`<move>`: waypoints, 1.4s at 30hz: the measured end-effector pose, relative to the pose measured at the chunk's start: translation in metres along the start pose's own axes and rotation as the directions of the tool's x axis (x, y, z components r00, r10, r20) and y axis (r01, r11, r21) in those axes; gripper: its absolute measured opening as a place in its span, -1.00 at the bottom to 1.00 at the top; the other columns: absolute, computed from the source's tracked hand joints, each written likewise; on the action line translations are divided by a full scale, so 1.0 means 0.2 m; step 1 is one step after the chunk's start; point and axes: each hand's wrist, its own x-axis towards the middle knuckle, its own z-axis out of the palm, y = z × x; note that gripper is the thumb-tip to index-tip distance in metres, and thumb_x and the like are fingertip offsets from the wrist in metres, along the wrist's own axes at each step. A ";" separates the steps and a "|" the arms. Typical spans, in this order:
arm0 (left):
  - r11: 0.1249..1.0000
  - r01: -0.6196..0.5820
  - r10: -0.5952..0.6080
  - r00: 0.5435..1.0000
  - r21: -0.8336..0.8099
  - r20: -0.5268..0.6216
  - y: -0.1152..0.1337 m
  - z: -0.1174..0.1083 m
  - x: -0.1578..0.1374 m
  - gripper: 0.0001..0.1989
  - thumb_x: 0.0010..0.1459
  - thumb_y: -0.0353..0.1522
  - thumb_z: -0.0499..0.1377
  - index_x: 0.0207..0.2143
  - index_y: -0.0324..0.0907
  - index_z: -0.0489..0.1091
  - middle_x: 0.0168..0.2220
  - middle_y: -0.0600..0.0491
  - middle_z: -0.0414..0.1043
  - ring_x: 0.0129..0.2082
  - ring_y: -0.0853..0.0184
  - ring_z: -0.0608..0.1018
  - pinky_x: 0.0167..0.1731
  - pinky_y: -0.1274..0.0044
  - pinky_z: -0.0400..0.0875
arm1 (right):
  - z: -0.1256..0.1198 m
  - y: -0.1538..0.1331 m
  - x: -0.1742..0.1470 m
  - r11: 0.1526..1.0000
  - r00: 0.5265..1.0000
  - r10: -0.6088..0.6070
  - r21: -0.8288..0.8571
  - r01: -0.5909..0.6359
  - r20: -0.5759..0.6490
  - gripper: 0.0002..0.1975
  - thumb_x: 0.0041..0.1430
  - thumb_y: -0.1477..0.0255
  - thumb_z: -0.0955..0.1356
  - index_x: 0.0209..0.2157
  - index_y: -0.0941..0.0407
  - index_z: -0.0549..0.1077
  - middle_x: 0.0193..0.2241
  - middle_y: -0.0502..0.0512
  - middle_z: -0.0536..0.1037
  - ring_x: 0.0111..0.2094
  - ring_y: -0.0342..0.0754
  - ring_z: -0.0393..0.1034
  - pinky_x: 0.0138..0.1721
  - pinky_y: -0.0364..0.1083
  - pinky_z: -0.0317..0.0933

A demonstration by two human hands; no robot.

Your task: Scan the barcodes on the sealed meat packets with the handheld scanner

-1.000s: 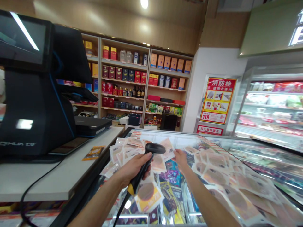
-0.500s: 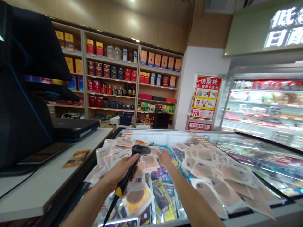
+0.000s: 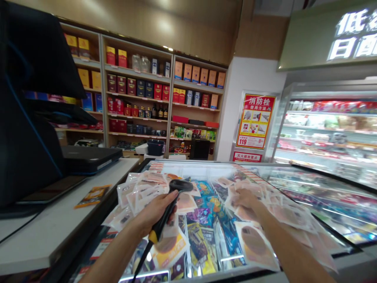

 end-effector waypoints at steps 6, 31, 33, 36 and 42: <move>1.000 0.019 -0.019 1.000 0.001 -0.011 0.04 -0.01 -0.04 -0.64 -0.14 -0.08 0.03 -0.54 -0.23 0.19 -0.67 0.18 0.23 -0.74 0.54 0.26 -0.74 0.67 0.12 | -0.03 0.00 0.08 0.970 0.995 0.026 0.242 -0.001 -0.100 -0.72 -0.20 0.38 0.22 -0.41 0.19 0.40 -0.46 0.11 0.48 -0.41 -0.06 0.33 -0.37 -0.12 0.14; 0.999 -0.044 0.045 0.997 -0.012 0.058 0.12 -0.02 -0.13 -0.65 -0.06 -0.10 -0.04 -0.50 -0.24 0.18 -0.65 0.17 0.21 -0.73 0.54 0.26 -0.73 0.67 0.11 | 0.23 -0.54 0.03 0.634 0.946 0.203 0.770 0.069 -0.251 -0.61 -0.26 0.23 0.25 -0.44 0.24 0.42 -0.47 0.18 0.50 -0.42 0.00 0.34 -0.41 -0.10 0.18; 0.999 -0.049 0.049 0.998 -0.007 0.026 0.12 -0.04 -0.13 -0.65 -0.06 -0.10 -0.04 -0.50 -0.24 0.18 -0.66 0.17 0.20 -0.73 0.55 0.26 -0.74 0.67 0.11 | 0.24 -0.56 0.02 0.642 0.948 0.200 0.764 0.065 -0.248 -0.61 -0.25 0.24 0.24 -0.43 0.25 0.43 -0.47 0.19 0.50 -0.42 -0.01 0.35 -0.40 -0.10 0.18; 0.998 -0.055 0.054 0.998 -0.015 -0.029 0.10 -0.06 -0.10 -0.64 -0.08 -0.09 -0.03 -0.49 -0.24 0.18 -0.65 0.17 0.20 -0.73 0.55 0.26 -0.74 0.67 0.12 | 0.27 -0.61 0.00 0.697 0.959 0.196 0.717 0.012 -0.206 -0.60 -0.20 0.28 0.21 -0.38 0.28 0.42 -0.44 0.19 0.50 -0.40 -0.02 0.35 -0.40 -0.13 0.19; 0.998 -0.053 0.051 0.994 -0.022 -0.094 0.06 -0.10 -0.03 -0.62 -0.11 -0.06 -0.02 -0.53 -0.23 0.16 -0.66 0.17 0.21 -0.74 0.55 0.26 -0.74 0.67 0.13 | 0.40 -0.77 -0.04 0.808 0.986 0.120 0.589 -0.032 -0.111 -0.61 -0.11 0.40 0.16 -0.26 0.31 0.38 -0.40 0.21 0.49 -0.39 -0.03 0.37 -0.42 -0.15 0.20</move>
